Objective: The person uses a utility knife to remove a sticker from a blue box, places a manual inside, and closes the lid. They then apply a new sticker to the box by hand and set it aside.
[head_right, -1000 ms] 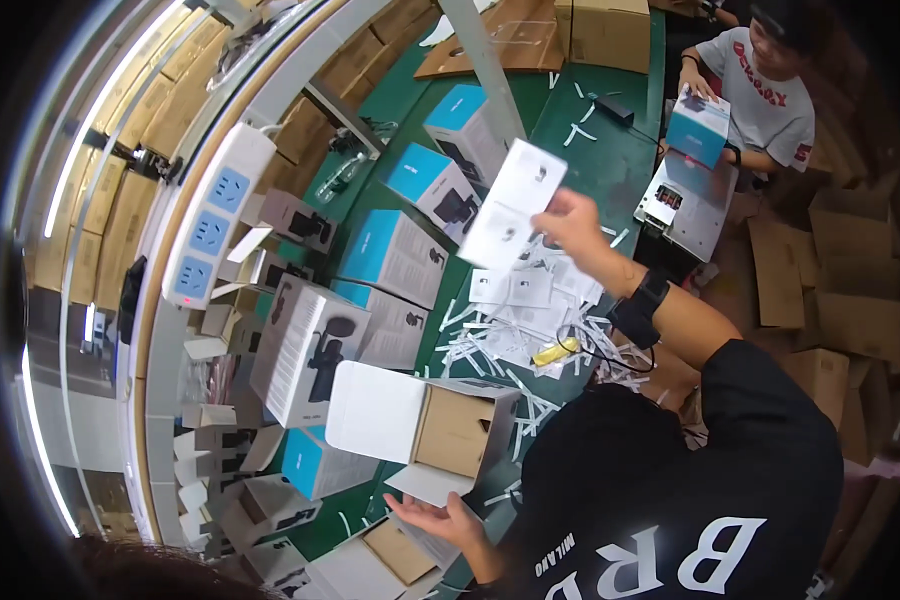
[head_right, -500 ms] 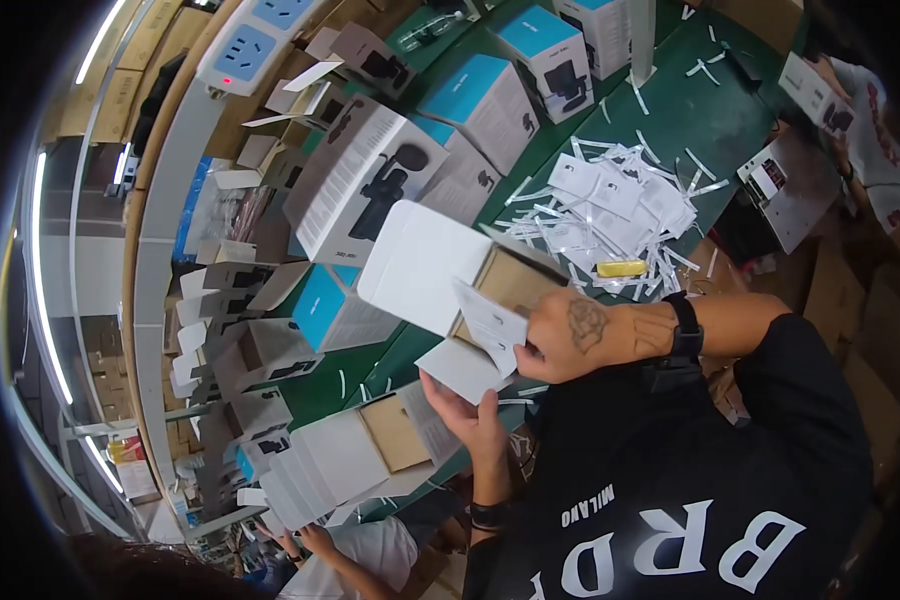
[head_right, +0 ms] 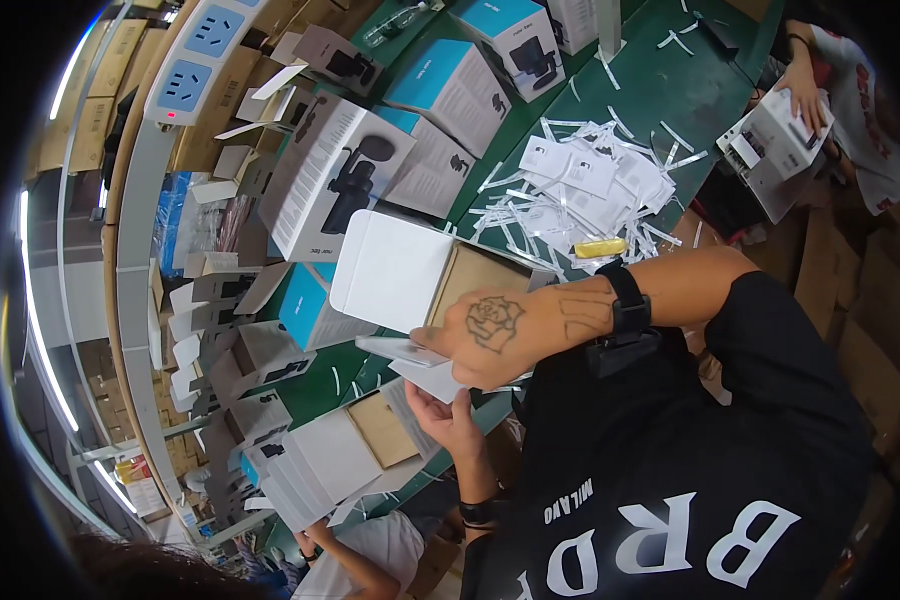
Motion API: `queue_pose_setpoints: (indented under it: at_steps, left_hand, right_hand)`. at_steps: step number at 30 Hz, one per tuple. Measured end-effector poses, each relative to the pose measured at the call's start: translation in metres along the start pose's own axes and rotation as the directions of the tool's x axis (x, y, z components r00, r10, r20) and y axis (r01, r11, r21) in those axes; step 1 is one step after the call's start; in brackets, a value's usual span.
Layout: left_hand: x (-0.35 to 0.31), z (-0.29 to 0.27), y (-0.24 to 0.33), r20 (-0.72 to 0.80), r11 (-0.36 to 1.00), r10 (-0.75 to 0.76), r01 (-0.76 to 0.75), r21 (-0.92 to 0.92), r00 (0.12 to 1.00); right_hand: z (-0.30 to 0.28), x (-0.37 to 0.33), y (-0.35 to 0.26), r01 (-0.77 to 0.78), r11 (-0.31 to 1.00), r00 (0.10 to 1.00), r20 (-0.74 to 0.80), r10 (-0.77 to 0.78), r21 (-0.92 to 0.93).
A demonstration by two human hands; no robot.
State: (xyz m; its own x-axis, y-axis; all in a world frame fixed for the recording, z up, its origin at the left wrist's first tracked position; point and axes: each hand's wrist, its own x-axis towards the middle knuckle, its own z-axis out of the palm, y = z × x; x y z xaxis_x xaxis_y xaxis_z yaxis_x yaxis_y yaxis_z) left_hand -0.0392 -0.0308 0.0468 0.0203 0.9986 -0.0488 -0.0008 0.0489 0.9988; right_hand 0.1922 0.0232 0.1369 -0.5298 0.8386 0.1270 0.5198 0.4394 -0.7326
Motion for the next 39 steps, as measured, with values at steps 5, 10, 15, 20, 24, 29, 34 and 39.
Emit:
queue_pose_setpoints:
  at_steps: [5,10,15,20,24,29,34,39]
  left_hand:
    - [-0.001,0.002,0.005,0.055,0.997,0.048,-0.051,0.062,0.997]
    - [0.0,-0.001,0.006,0.049,0.999,0.033,-0.035,0.037,0.998]
    - [-0.004,-0.004,0.005,0.037,0.999,0.041,-0.042,0.026,0.998]
    - [-0.007,-0.003,0.007,0.019,0.999,0.027,-0.028,0.022,0.999]
    - [0.0,-0.003,0.004,0.092,1.0,0.023,-0.022,-0.014,0.995]
    - [-0.006,-0.03,0.0,0.055,0.998,0.056,-0.053,-0.044,0.997]
    - [-0.008,-0.029,0.005,0.016,0.999,-0.005,0.006,-0.033,1.0]
    - [-0.003,-0.021,0.019,0.061,0.999,-0.007,0.005,0.039,0.998]
  right_hand:
    - [-0.017,0.02,0.012,0.015,0.998,0.992,0.126,-0.021,0.055]
    - [-0.013,0.049,0.031,-0.065,0.995,0.993,0.105,0.057,0.079]
    - [-0.027,0.071,0.02,-0.26,0.965,0.911,0.341,0.233,0.033]
    - [-0.006,0.082,0.019,-0.289,0.956,0.88,0.405,0.246,0.047]
    - [0.007,0.088,0.008,-0.209,0.978,0.936,0.287,0.204,-0.015]
    - [0.048,0.083,0.011,0.382,0.921,0.902,-0.187,-0.39,-0.075]
    - [0.05,0.067,-0.001,0.088,0.977,0.99,-0.095,-0.108,-0.193]
    - [0.066,0.043,0.001,-0.109,0.966,0.994,-0.007,0.111,-0.235]
